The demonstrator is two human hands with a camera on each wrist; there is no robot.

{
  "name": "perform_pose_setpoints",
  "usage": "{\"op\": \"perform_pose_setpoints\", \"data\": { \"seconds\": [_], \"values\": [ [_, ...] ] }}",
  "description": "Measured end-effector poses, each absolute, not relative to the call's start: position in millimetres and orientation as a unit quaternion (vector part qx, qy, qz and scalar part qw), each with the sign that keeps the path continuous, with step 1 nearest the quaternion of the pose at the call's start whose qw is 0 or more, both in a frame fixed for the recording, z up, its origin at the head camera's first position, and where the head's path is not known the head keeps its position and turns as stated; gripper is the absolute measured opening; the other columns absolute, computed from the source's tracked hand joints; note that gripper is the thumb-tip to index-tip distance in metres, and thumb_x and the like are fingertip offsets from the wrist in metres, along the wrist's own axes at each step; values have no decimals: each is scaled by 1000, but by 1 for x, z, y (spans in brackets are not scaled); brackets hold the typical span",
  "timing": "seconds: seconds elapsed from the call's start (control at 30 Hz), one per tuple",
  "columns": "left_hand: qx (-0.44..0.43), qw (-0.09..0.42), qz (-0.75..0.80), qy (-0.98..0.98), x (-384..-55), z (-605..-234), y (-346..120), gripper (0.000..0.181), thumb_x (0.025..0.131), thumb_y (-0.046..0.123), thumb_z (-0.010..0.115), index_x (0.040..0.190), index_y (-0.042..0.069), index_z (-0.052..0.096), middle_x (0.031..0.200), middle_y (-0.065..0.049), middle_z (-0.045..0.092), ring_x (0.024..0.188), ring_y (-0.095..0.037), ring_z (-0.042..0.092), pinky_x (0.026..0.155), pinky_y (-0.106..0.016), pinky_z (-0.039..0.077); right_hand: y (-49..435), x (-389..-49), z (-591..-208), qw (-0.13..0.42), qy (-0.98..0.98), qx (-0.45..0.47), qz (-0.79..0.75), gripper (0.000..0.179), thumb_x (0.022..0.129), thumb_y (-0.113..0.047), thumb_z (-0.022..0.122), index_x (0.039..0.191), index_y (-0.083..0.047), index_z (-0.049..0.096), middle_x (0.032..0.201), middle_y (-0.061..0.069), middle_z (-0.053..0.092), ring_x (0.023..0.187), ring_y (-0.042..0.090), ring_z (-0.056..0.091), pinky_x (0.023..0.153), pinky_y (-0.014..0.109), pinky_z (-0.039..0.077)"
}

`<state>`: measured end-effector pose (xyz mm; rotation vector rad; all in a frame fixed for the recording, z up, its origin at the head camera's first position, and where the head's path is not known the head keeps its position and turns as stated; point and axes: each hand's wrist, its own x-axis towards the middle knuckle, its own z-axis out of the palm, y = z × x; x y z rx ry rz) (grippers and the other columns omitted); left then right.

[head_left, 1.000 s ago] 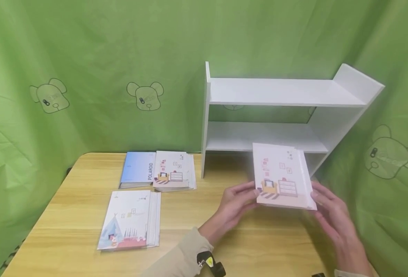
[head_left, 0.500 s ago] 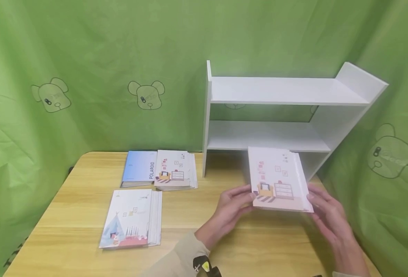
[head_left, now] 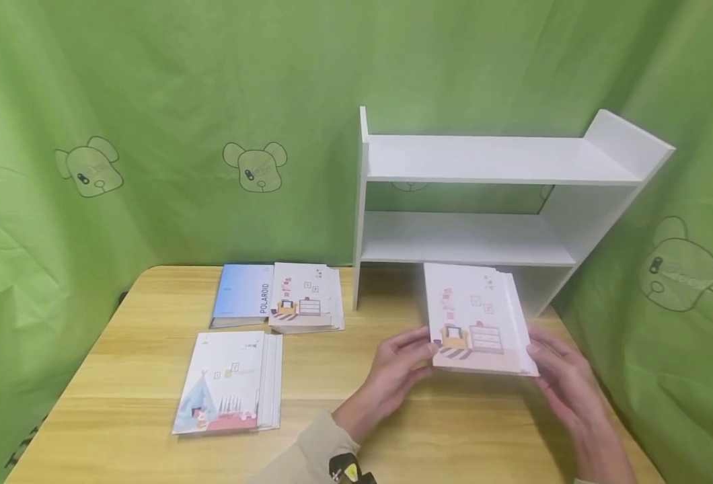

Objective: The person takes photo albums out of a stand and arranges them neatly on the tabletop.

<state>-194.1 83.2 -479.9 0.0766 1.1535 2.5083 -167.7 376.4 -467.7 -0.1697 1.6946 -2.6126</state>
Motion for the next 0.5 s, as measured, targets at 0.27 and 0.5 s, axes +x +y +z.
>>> {"op": "perform_pose_setpoints", "data": {
  "seconds": [0.27,0.5],
  "values": [
    [23,188,890,414,-191,-483,74,45,89,0,72,134,-1,63,127,-20,68,112,-33,69,96,-41,59,369,-167,-473,13,561,-43,-827,40,103,11,44,125,-12,68,113,7,74,94,20,72,81,29,63],
    [26,186,887,422,-189,-487,66,47,89,1,72,134,-2,62,128,-21,68,113,-32,68,98,-42,58,363,-166,-475,22,565,-26,-825,37,103,9,47,125,-13,67,113,6,74,95,19,72,82,29,62]
  ]
}}
